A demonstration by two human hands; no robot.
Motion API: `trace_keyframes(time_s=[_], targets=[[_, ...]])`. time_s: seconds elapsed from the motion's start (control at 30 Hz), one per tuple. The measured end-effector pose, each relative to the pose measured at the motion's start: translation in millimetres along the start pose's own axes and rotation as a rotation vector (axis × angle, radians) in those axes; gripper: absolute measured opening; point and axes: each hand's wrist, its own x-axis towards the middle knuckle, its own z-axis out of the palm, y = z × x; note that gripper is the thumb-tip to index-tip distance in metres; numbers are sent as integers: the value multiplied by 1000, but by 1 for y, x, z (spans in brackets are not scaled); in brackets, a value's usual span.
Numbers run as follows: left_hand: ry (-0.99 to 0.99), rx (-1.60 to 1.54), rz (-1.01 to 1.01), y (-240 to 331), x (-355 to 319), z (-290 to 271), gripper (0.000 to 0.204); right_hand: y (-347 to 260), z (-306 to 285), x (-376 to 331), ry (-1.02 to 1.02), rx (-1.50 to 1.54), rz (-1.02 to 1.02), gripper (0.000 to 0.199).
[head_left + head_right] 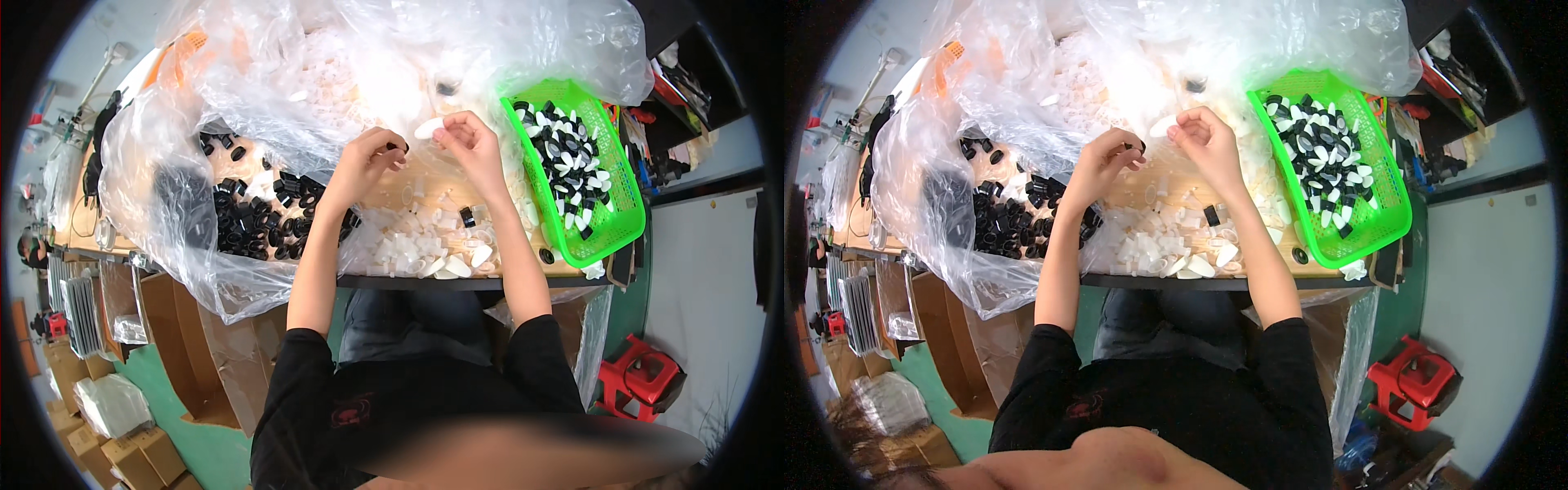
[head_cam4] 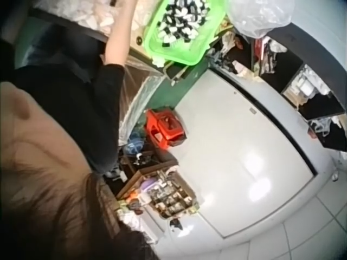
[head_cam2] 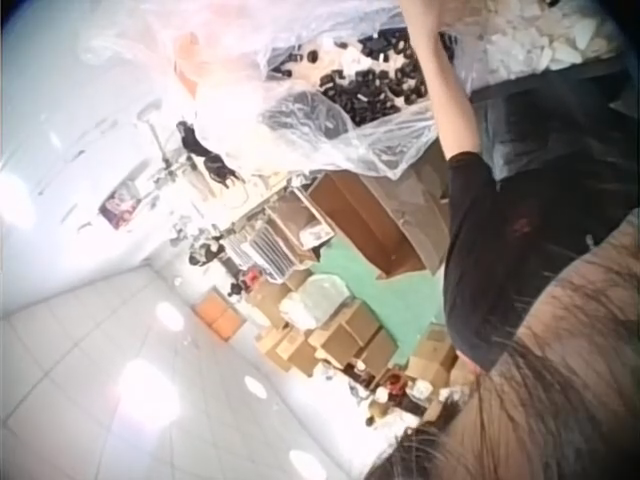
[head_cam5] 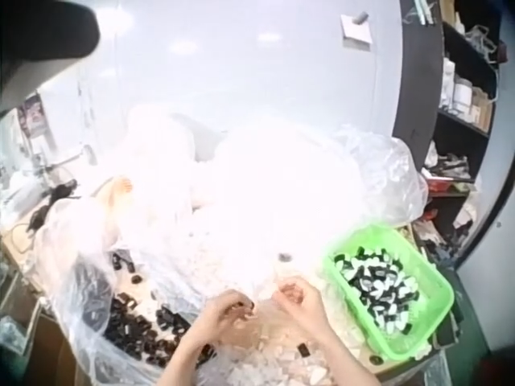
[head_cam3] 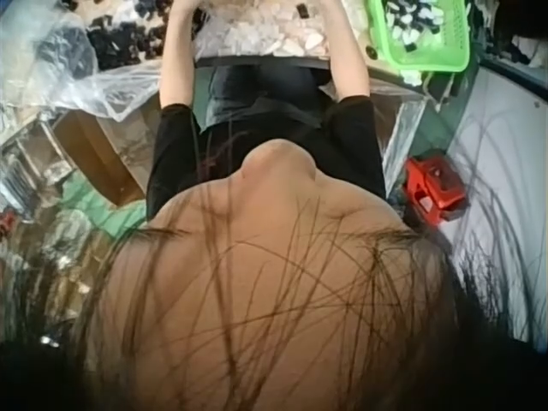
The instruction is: Assembling small white plastic inserts into black plastic caps.
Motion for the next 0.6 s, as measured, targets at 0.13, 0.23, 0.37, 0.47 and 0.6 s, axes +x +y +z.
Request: trace_keyframes(time_s=[0.13,0.23,0.37,0.47,0.6], targets=[[96,-266,-47,10,0,9,17,-7,8,-6,83,118,-113,13],[132,-276,-40,13,0,9,27,-17,20,-13,124,-75,-250,13],[126,-273,30,13,-1,10,37,-19,27,-18,121,-273,-396,13],[150,-332,53,16,-1,15,36,-20,32,-19,144,-393,-501,14],[146,-371,26,11,-1,13,34,-19,32,-19,132,-458,-555,16]])
